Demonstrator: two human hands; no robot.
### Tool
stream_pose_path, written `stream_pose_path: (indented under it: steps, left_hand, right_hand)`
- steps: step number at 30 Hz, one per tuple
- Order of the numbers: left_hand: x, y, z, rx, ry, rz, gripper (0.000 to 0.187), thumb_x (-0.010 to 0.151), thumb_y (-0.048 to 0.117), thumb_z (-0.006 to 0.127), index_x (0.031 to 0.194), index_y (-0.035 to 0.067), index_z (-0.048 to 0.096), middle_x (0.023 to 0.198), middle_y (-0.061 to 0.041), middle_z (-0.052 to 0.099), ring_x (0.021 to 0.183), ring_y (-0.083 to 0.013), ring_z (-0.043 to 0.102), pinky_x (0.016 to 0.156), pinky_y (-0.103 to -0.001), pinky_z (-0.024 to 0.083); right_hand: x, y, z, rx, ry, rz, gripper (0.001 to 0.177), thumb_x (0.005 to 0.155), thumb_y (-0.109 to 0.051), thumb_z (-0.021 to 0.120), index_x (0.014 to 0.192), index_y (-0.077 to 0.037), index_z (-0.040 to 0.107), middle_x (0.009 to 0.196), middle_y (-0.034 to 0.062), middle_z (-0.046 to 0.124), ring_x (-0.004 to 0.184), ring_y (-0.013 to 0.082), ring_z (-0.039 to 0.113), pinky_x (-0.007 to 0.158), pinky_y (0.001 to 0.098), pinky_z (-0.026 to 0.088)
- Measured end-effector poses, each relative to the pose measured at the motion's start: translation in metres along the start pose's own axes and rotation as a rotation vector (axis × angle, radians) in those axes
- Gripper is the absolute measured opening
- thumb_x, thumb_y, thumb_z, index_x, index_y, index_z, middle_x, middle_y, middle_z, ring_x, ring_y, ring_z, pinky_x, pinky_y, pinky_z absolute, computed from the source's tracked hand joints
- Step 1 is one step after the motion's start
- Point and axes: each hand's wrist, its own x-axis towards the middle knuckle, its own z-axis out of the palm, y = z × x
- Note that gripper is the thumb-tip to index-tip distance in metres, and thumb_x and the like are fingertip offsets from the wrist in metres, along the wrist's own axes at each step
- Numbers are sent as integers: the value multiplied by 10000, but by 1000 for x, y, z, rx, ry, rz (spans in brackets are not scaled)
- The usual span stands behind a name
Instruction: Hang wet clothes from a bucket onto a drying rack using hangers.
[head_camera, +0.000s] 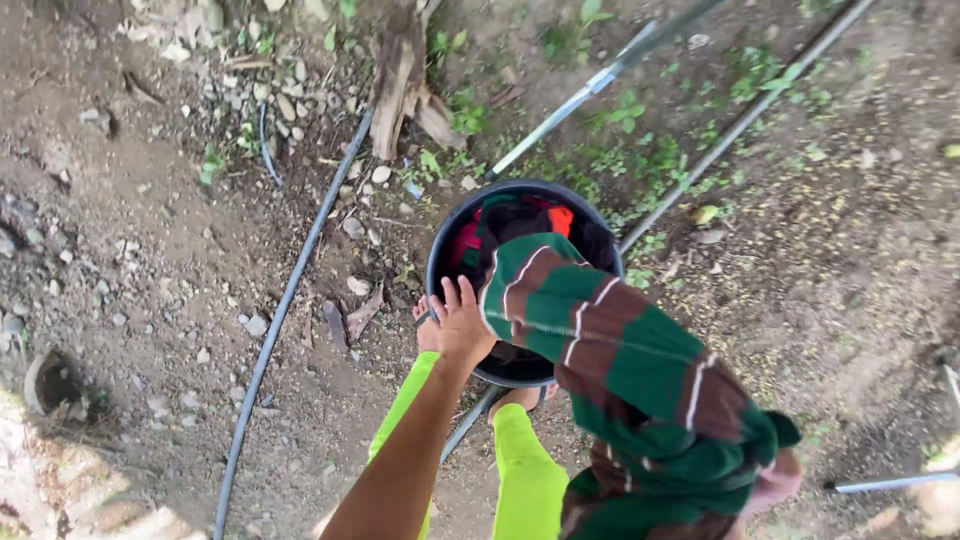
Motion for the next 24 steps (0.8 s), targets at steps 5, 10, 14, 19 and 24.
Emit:
stream_pose_path:
  steps: [5,10,14,19,24]
  left_hand:
    - [-48,135,-120,-1425,-340,-191,632,838,376,704,1379,79,570,1355,-194,620,1182,-338,605,981,-489,518]
    - [-75,195,-179,-1927,-893,-353,577,930,525,619,1236,37,655,1164,-114,705,1016,-255,698,927,-429,581]
    - [-78,182,-209,-1415,-725,-157,479,910,428,648,1242,83,652,1103,-126,716,942,-278,704,848,-455,565]
    - [-101,269,-275,-469,-440,569,633,880,303,695,1426,44,505,1377,-191,592,1240,-333,572,1019,-441,462]
    - [-197,404,-324,-667,-813,1111,803,931,280,760,1554,22,324,1529,-157,496,1332,-261,526,1113,-395,407]
  right_hand:
    - [-28,-81,150,-111,109,14,364,962,-263,523,1212,-29,646,1089,120,700,958,244,666,839,401,555]
    - [-80,-152,203,-303,7,10,394,894,-17,593,1285,-64,592,1125,60,670,1051,177,647,907,367,532]
    - [-133,-195,183,-82,85,-330,335,963,0,563,1293,42,606,1120,85,646,1014,190,624,908,364,536]
    - [-205,-265,217,1,50,-475,324,897,-30,499,1204,-52,598,1024,78,638,938,160,645,839,327,566]
    - [-236,-287,241,-315,-235,-502,179,1034,-118,609,1188,-26,596,786,20,530,705,110,518,604,279,456]
